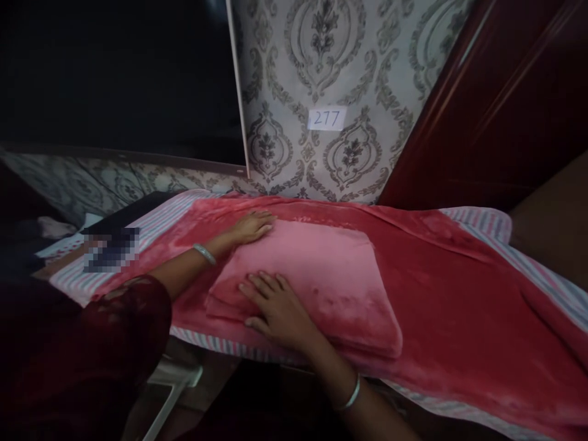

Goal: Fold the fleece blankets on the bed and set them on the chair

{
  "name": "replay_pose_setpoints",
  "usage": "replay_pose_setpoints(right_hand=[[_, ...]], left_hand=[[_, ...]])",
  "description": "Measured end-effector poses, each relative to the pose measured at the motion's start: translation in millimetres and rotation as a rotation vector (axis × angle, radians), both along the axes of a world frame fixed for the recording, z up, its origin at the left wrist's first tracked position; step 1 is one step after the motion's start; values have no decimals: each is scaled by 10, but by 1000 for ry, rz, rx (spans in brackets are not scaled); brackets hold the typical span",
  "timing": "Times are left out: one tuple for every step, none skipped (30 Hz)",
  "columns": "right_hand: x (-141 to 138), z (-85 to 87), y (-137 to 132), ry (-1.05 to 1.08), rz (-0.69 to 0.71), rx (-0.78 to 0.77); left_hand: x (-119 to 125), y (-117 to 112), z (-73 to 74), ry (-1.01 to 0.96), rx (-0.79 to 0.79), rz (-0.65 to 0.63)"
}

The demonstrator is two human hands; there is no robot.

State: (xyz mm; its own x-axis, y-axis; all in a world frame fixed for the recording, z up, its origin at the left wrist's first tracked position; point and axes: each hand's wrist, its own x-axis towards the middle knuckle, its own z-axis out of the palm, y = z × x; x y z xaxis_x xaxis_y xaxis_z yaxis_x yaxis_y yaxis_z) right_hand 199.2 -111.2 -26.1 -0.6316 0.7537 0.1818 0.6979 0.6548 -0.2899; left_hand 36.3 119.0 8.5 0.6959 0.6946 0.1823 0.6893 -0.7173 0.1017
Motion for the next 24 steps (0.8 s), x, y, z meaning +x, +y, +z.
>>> replay_pose_setpoints(right_hand=[[-47, 65, 15, 5, 1, -4], [-110, 129, 37, 15, 12, -2], [-186, 184, 62, 26, 32, 6], [-271, 223, 88, 35, 61, 15], [-358, 242, 114, 35, 96, 22], [-440, 238, 136, 29, 130, 25], [-512, 213, 152, 19, 157, 25], [-569, 174, 162, 8, 179, 21], [-608, 127, 165, 3, 192, 15], [-629, 79, 164, 5, 197, 6], [-636, 38, 158, 13, 195, -5], [-631, 8, 151, 25, 190, -18], [-620, -10, 144, 37, 185, -31], [-607, -15, 138, 45, 184, -43], [-594, -9, 134, 50, 186, -53], [-583, 3, 131, 52, 190, -60], [-575, 18, 129, 53, 191, -66], [-571, 34, 128, 52, 192, -71], [-569, 48, 128, 50, 192, -74], [-569, 58, 127, 46, 190, -76], [-570, 65, 125, 44, 187, -77], [-571, 69, 123, 42, 183, -76], [-572, 71, 121, 43, 180, -74], [-572, 72, 119, 45, 179, -72]], left_hand=[[-68, -57, 36, -14, 17, -31], [-127, -117, 68, -31, 30, -67], [-173, -182, 94, -47, 35, -102], [-203, -251, 110, -60, 29, -130], [-217, -326, 112, -67, 17, -154], [-218, -406, 100, -65, 0, -176], [-211, -489, 72, -52, -20, -199], [-199, -572, 30, -31, -40, -228], [-188, -650, -24, -7, -56, -259], [-181, -717, -85, 17, -68, -291], [-180, -766, -146, 30, -74, -311], [-186, -791, -202, 38, -77, -321], [-197, -790, -249, 42, -76, -319], [-210, -761, -284, 43, -71, -307], [-224, -706, -306, 47, -66, -287], [-238, -626, -318, 51, -59, -260], [-249, -528, -322, 54, -53, -226], [-259, -416, -322, 54, -56, -186], [-267, -297, -322, 52, -70, -146], [-275, -175, -325, 46, -95, -109], [-283, -55, -333, 35, -124, -73], [-291, 60, -347, 22, -155, -39], [-300, 165, -367, 9, -181, -10], [-309, 259, -390, -3, -198, 17]])
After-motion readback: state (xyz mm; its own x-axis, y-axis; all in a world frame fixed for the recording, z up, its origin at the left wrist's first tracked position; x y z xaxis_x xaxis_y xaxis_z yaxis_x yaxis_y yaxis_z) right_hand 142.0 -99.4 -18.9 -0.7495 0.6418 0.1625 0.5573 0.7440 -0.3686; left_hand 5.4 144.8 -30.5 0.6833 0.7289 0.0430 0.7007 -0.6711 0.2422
